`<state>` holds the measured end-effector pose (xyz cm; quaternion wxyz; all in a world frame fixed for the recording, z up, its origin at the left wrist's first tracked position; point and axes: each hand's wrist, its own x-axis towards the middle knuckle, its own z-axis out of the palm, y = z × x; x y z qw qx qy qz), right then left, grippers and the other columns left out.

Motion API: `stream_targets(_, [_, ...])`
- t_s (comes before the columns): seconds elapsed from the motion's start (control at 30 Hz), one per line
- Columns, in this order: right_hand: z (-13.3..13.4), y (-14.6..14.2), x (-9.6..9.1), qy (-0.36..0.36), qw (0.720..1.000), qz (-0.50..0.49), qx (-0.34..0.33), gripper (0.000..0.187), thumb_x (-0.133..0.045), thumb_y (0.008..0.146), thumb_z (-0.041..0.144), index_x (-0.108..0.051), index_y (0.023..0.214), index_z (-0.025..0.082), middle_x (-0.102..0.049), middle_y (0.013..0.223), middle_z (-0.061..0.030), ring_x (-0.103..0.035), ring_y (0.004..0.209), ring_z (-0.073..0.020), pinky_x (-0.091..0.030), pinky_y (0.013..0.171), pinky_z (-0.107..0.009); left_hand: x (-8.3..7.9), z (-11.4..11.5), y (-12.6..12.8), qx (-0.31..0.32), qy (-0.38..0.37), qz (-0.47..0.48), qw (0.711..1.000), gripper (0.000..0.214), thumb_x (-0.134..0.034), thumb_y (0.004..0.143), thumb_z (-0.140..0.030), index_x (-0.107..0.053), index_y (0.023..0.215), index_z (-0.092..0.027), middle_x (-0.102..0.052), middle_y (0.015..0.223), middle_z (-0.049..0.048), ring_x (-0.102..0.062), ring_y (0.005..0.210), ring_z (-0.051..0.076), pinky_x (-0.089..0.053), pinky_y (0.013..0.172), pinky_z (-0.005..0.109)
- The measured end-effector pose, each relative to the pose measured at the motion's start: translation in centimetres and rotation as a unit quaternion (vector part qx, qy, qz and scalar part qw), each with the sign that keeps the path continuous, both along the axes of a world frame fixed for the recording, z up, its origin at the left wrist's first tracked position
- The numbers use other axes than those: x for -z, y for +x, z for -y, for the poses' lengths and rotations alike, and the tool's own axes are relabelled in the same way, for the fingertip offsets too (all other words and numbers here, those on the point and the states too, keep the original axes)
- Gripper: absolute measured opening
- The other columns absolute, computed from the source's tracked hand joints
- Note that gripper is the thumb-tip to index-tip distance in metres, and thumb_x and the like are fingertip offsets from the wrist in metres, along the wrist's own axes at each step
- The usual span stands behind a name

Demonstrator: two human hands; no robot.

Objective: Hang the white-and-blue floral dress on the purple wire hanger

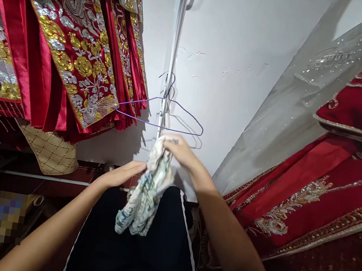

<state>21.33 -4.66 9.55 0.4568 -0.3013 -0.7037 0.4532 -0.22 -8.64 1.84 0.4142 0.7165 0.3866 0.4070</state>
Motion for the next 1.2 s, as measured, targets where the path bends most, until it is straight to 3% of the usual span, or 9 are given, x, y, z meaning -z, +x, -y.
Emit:
stream_targets(0.1, [-4.7, 0.3, -1.5, 0.03, 0.989, -0.114, 0.093, 0.015, -0.053, 0.067, 0.02, -0.064, 0.077, 0.018, -0.066, 0.073, -0.0017, -0.061, 0.072, -0.0177, -0.048, 0.068, -0.027, 0.1, -1.2, -1.5, 0.0, 0.03, -0.137, 0.99, 0.044, -0.06, 0.085, -0.056, -0.058, 0.063, -0.018, -0.05, 0.058, -0.0014, -0.046, 0.057, 0.015, -0.036, 0.054, 0.026])
stream_targets(0.2, [-8.9, 0.2, -0.4, -0.004, 0.968, -0.174, 0.179, 0.024, -0.06, 0.072, 0.03, -0.063, 0.092, 0.017, -0.07, 0.086, -0.0058, -0.064, 0.079, -0.0196, -0.05, 0.074, -0.031, -1.1, -2.1, -3.2, -0.105, 0.122, -0.165, 0.973, 0.043, -0.053, 0.089, -0.051, -0.052, 0.064, -0.017, -0.046, 0.061, -0.0025, -0.043, 0.06, 0.013, -0.031, 0.057, 0.024])
stream_targets(0.37, [-11.6, 1.5, 3.8, 0.055, 0.979, 0.073, 0.183, 0.025, -0.065, 0.076, 0.041, -0.065, 0.08, 0.016, -0.069, 0.082, -0.005, -0.06, 0.081, -0.0191, -0.045, 0.079, -0.031, -2.9, -2.4, -6.2, -0.05, 0.112, -0.201, 0.972, 0.039, -0.054, 0.089, -0.048, -0.056, 0.065, -0.018, -0.052, 0.063, -0.0011, -0.047, 0.061, 0.014, -0.033, 0.058, 0.024])
stream_targets(0.53, [-9.9, 6.0, 4.4, 0.116, 0.963, 0.174, 0.167, 0.04, -0.062, 0.08, 0.054, -0.058, 0.064, 0.017, -0.056, 0.063, 0.0011, -0.048, 0.063, -0.0144, -0.037, 0.063, -0.027, -2.7, -4.5, -9.7, -0.047, 0.074, -0.284, 0.955, 0.03, -0.07, 0.076, -0.043, -0.06, 0.058, -0.022, -0.056, 0.054, 0.0009, -0.05, 0.051, 0.017, -0.033, 0.052, 0.025])
stream_targets(0.7, [-7.8, 8.9, 2.3, 0.17, 0.944, 0.207, 0.194, 0.043, -0.056, 0.085, 0.056, -0.06, 0.067, 0.017, -0.057, 0.067, -0.0008, -0.05, 0.069, -0.0168, -0.035, 0.065, -0.028, -5.6, -8.4, -9.7, -0.197, 0.098, -0.011, 0.975, 0.02, -0.07, 0.073, -0.032, -0.058, 0.058, -0.025, -0.063, 0.061, 0.0034, -0.061, 0.061, 0.023, -0.049, 0.064, 0.028])
stream_targets(0.83, [-6.5, 9.3, 1.3, 0.155, 0.95, 0.205, 0.178, 0.043, -0.055, 0.086, 0.057, -0.061, 0.07, 0.017, -0.058, 0.07, -0.0011, -0.052, 0.07, -0.0176, -0.036, 0.066, -0.028, -9.7, -10.5, -7.5, -0.13, 0.195, -0.093, 0.968, 0.015, -0.068, 0.071, -0.025, -0.057, 0.061, -0.022, -0.07, 0.094, 0.0098, -0.063, 0.098, 0.029, -0.048, 0.095, 0.036])
stream_targets(0.93, [-5.2, 8.6, 1.1, 0.149, 0.959, 0.2, 0.133, 0.043, -0.052, 0.088, 0.056, -0.062, 0.074, 0.017, -0.058, 0.073, -0.0011, -0.053, 0.072, -0.018, -0.037, 0.068, -0.028, -11.7, -11.3, -5.4, -0.081, 0.26, -0.182, 0.945, 0.002, -0.063, 0.075, -0.021, -0.063, 0.076, -0.019, -0.067, 0.112, 0.0108, -0.059, 0.109, 0.03, -0.043, 0.102, 0.04])
stream_targets(1.07, [-3.3, 7.2, 1.0, 0.171, 0.941, 0.264, 0.126, 0.049, -0.073, 0.073, 0.053, -0.063, 0.108, 0.02, -0.065, 0.094, -0.0037, -0.058, 0.083, -0.0225, -0.042, 0.073, -0.031, -12.0, -12.6, -3.1, -0.076, 0.287, -0.168, 0.94, 0.049, -0.055, 0.074, -0.008, -0.06, 0.122, -0.021, -0.067, 0.118, 0.0092, -0.062, 0.108, 0.027, -0.045, 0.097, 0.037])
stream_targets(1.2, [-2.0, 8.3, 0.3, 0.205, 0.892, 0.338, 0.218, 0.081, -0.075, 0.074, 0.037, -0.041, 0.146, 0.026, -0.068, 0.095, -0.0066, -0.061, 0.073, -0.0236, -0.043, 0.066, -0.032, -11.0, -13.9, -2.7, -0.14, 0.326, -0.183, 0.917, 0.042, -0.049, 0.077, -0.006, -0.067, 0.113, -0.018, -0.068, 0.111, 0.0108, -0.062, 0.103, 0.026, -0.044, 0.096, 0.037])
